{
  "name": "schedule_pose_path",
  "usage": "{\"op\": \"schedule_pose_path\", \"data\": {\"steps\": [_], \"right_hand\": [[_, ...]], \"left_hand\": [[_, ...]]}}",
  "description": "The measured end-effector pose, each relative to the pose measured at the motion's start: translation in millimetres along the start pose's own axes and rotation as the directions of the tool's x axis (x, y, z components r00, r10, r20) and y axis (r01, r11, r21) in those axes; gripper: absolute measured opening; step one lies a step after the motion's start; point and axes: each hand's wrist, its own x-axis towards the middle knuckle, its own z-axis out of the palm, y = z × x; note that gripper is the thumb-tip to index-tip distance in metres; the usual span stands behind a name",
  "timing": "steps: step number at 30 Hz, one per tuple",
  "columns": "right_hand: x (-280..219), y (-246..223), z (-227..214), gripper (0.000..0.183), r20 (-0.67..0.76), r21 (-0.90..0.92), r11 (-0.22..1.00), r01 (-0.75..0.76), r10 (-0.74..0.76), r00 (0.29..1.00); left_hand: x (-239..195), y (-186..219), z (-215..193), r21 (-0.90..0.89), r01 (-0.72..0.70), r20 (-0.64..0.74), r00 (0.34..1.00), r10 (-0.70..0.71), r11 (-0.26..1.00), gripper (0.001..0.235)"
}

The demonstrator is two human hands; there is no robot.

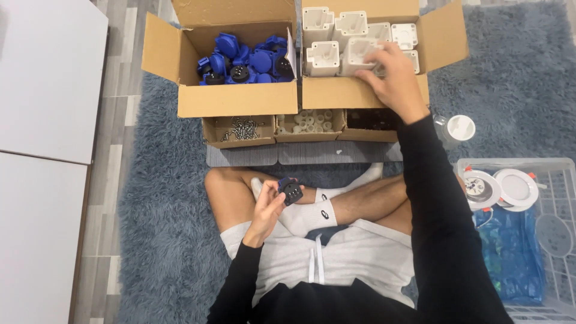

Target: Assembling recessed LED light fixtures by combining housing units, LED panels, and trim rings before placing them in a storage bin.

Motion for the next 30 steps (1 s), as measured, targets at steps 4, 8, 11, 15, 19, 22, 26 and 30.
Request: {"op": "schedule_pose_path", "data": {"steps": [4,8,11,15,19,22,26,30], "right_hand": [[-28,-27,-24,0.023,-0.206,0.078,0.997,0.014,0.002,0.979],[-92,-65,-19,0.023,-0.196,0.433,0.901,-0.031,0.127,0.972],[-142,-87,36,0.063,-0.231,0.609,0.789,0.076,0.086,0.969],[-195,-131,61,0.083,-0.021,0.570,0.787,-0.236,0.301,0.953],[-208,-149,74,0.086,0.014,0.617,0.752,-0.232,0.284,0.959],[-206,-153,74,0.084,-0.035,0.630,0.755,-0.180,0.260,0.965],[-199,-154,65,0.070,-0.100,0.635,0.768,-0.088,0.194,0.976],[-193,-151,61,0.065,-0.115,0.632,0.773,-0.052,0.160,0.980]], "left_hand": [[0,7,3,0.126,-0.101,0.015,0.995,0.100,0.987,0.044],[8,14,17,0.307,-0.182,-0.129,0.965,0.230,0.934,0.060],[15,22,28,0.412,-0.345,-0.010,0.924,0.383,0.843,0.062],[19,45,65,0.630,-0.452,0.133,0.864,0.486,0.631,0.056],[28,51,89,0.710,-0.569,0.380,0.806,0.454,0.415,0.045],[31,49,96,0.723,-0.597,0.441,0.786,0.434,0.348,0.038],[32,45,96,0.743,-0.581,0.432,0.796,0.424,0.333,0.037],[33,41,95,0.769,-0.554,0.414,0.812,0.413,0.319,0.039]]}}
